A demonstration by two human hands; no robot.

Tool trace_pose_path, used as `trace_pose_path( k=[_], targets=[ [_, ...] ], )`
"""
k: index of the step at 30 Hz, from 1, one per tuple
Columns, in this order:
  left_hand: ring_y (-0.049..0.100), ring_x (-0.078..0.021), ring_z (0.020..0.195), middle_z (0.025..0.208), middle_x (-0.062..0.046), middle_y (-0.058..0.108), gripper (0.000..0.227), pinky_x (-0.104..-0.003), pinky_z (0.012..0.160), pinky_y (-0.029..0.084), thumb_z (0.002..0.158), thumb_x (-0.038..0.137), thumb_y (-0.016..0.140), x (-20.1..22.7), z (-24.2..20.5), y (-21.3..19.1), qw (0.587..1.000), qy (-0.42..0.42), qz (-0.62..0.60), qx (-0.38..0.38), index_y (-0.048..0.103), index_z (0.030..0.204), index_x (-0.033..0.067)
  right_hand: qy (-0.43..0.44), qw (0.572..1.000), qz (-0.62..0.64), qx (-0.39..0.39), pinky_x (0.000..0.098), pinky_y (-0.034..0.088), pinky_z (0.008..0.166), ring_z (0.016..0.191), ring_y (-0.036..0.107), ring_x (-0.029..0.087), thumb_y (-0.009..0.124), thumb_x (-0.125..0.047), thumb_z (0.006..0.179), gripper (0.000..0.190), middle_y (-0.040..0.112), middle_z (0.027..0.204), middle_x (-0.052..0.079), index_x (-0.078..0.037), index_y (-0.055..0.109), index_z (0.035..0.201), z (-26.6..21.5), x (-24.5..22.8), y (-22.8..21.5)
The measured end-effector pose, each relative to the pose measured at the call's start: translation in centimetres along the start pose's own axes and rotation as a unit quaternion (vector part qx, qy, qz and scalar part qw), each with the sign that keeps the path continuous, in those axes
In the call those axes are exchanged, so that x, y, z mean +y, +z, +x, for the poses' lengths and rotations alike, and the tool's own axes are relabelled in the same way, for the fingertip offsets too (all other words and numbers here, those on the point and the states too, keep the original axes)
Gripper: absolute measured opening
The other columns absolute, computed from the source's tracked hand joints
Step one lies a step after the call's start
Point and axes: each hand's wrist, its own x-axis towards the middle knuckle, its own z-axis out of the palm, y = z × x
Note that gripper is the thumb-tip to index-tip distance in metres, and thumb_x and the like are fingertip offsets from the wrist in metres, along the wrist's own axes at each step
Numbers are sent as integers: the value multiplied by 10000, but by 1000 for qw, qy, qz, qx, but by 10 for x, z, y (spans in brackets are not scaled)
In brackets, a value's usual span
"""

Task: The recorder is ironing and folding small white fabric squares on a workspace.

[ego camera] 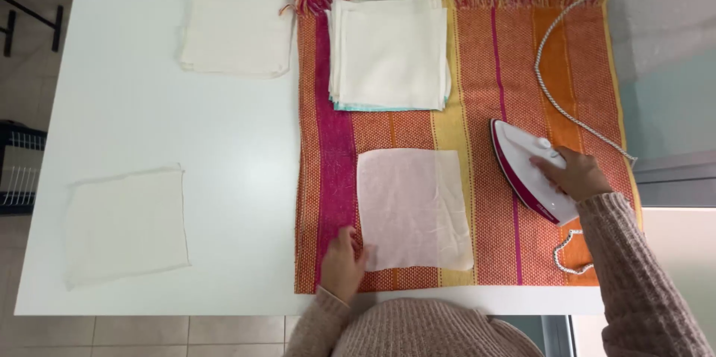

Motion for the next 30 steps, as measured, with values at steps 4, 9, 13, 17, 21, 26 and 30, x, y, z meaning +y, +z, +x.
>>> trace_pose_path(
  k=[4,9,13,17,21,26,30],
  targets=[
    [627,-207,675,852,-64,655,631,-311,546,557,841,350,790,21,-7,-1,999,-12,1,35,464,1323,105,-32,990,-139,12,292,537,330,379,630,199,549,-625,927,764,667,537,112,45,614,1289,11,0,0],
    [701,-238,763,911,-54,676,464,-361,604,614,902,249,717,9,-9,-5,997,-60,-47,31,452,1267,139,-15,1000,-20,4,326,414,319,365,534,213,686,-494,941,570,640,544,133,60,693,1075,1,-12,-7],
    [673,-230,705,873,-60,657,444,-346,572,585,906,234,707,19,-10,-14,996,-56,-49,42,459,1261,133,-24,990,-142,7,297,569,321,447,703,236,583,-516,972,699,773,751,245,-11,540,1453,-39,-72,-20],
    [676,-233,683,881,-70,670,435,-345,550,584,906,216,687,21,-8,-21,997,-50,-34,37,461,1266,124,-71,976,-143,-151,353,662,556,679,761,250,572,-490,925,544,756,938,173,-149,592,1348,-93,-143,-11],
    [668,-225,694,860,-71,671,464,-337,604,577,928,272,665,19,-9,-28,998,-39,-31,24,471,1310,96,-375,854,-329,-151,334,633,578,608,686,167,408,-757,928,696,725,852,72,-164,599,1238,-70,-89,114],
    [651,-183,568,815,-48,699,304,-294,469,538,966,204,597,1,-7,-34,991,-44,-23,124,533,1241,91,-470,814,-325,-105,323,577,467,480,644,181,338,-710,986,686,675,645,44,-106,605,1173,-81,-143,146],
    [673,-201,559,816,-35,714,317,-334,488,533,974,190,562,-11,-7,-36,986,-78,-24,144,515,1281,122,-453,836,-311,-15,316,598,422,506,687,215,299,-707,975,793,747,933,186,-48,613,1285,-24,-189,153]
  ],
)
